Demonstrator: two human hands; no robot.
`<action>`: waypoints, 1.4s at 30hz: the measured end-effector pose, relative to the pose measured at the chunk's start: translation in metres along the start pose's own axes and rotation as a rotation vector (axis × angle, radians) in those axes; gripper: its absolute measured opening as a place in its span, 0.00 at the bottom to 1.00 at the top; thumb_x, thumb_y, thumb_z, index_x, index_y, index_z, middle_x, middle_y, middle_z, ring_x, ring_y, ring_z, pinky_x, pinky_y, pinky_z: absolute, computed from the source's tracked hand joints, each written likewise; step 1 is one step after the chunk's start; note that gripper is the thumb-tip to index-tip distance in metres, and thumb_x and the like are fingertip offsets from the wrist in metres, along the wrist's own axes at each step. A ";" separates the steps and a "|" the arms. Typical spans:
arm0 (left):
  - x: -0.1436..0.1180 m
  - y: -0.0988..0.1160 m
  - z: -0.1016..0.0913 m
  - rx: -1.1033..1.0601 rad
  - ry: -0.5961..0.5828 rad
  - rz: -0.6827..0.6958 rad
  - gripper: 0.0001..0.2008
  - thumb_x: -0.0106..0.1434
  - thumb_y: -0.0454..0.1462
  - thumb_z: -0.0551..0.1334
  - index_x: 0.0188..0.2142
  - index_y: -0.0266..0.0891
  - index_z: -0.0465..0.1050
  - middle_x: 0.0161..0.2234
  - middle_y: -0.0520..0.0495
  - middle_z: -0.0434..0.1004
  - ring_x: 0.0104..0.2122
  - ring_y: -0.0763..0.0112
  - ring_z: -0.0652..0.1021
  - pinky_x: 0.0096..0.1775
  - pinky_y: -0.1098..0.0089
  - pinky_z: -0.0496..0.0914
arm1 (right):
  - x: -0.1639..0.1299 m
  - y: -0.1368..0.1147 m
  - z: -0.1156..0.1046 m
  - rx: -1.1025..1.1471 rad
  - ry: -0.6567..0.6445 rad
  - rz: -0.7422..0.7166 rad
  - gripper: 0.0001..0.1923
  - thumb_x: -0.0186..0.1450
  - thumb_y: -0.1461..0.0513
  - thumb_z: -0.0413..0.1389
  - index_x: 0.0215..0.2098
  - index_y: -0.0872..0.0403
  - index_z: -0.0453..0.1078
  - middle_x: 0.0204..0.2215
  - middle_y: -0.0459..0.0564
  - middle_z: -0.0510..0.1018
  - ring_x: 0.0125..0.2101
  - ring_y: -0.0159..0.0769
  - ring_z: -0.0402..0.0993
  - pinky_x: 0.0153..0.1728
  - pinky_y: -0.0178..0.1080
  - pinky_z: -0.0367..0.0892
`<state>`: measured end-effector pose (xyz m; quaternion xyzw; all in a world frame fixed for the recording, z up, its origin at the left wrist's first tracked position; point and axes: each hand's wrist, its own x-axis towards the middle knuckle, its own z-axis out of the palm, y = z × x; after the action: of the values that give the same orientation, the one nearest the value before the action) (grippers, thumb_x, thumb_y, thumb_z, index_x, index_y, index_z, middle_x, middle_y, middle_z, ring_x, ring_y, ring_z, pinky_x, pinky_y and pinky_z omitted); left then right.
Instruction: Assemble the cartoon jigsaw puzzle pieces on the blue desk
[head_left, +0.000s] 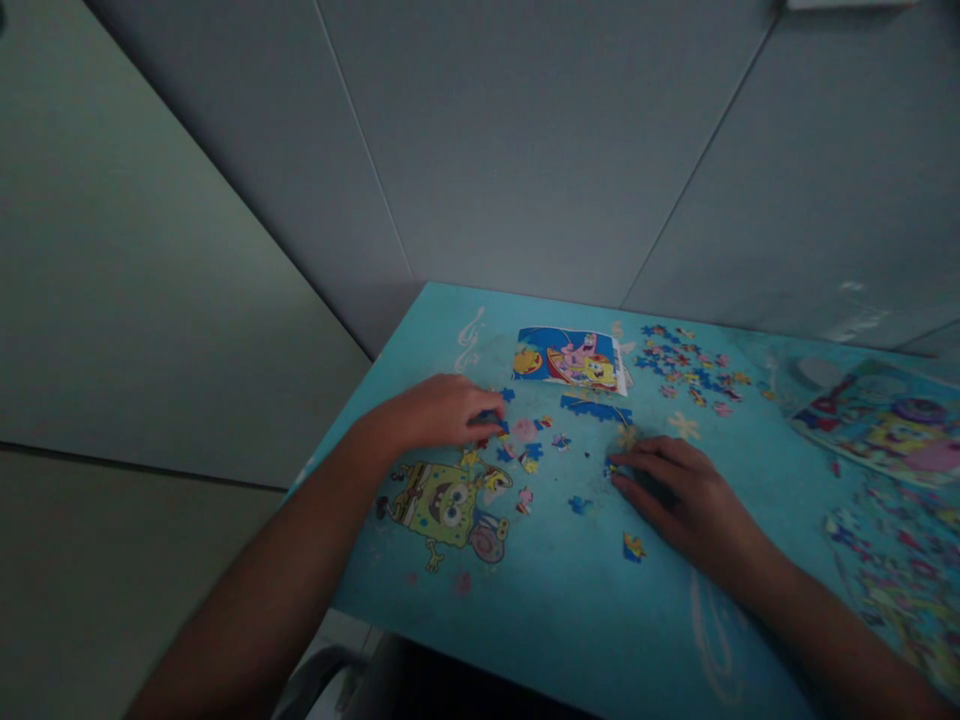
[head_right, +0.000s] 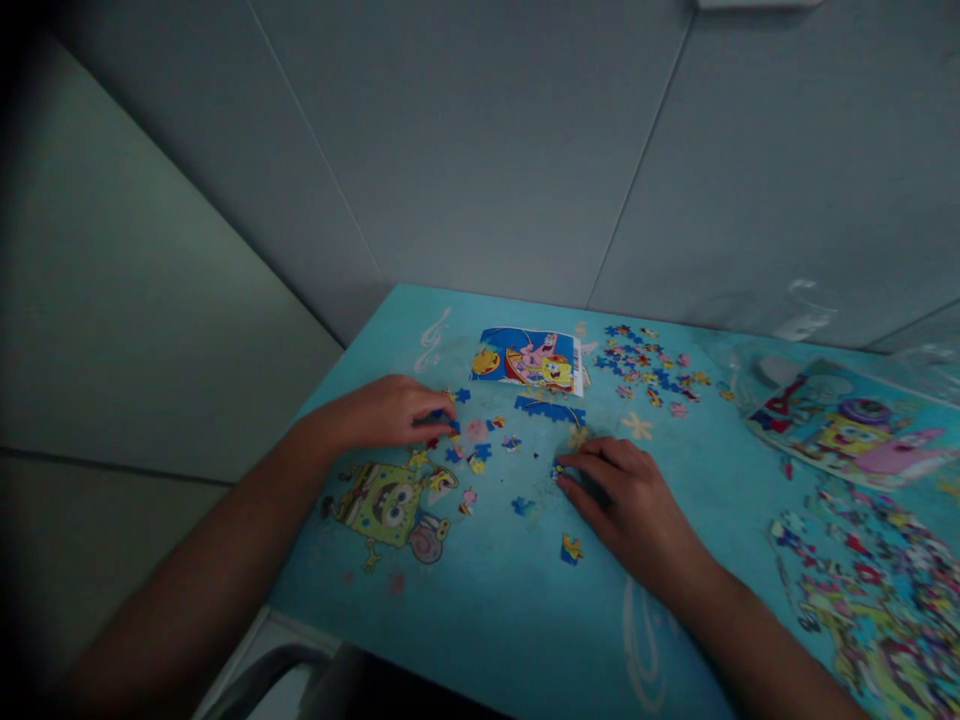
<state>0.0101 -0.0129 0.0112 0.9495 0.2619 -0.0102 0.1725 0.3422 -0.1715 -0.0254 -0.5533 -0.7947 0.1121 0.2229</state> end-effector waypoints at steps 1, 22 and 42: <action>0.000 0.000 0.000 -0.003 -0.002 0.000 0.11 0.71 0.45 0.59 0.46 0.45 0.78 0.34 0.51 0.83 0.29 0.72 0.76 0.33 0.69 0.59 | 0.000 0.000 0.000 -0.001 -0.003 0.003 0.12 0.72 0.56 0.56 0.52 0.47 0.76 0.46 0.53 0.76 0.45 0.43 0.75 0.48 0.49 0.73; 0.000 -0.004 0.001 0.036 0.046 -0.036 0.14 0.74 0.44 0.54 0.51 0.44 0.75 0.36 0.49 0.82 0.31 0.69 0.79 0.35 0.70 0.64 | -0.001 0.002 0.001 -0.005 -0.007 0.016 0.13 0.71 0.55 0.56 0.51 0.47 0.77 0.46 0.53 0.77 0.46 0.45 0.76 0.49 0.50 0.73; 0.002 0.005 0.003 -0.111 -0.037 -0.055 0.13 0.74 0.46 0.55 0.50 0.45 0.72 0.29 0.53 0.80 0.28 0.70 0.77 0.33 0.71 0.62 | 0.000 0.000 0.001 0.000 0.018 -0.006 0.12 0.71 0.56 0.56 0.50 0.48 0.77 0.46 0.54 0.77 0.45 0.45 0.77 0.48 0.51 0.74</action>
<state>0.0147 -0.0170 0.0102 0.9306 0.2847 -0.0179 0.2292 0.3417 -0.1716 -0.0260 -0.5518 -0.7945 0.1064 0.2302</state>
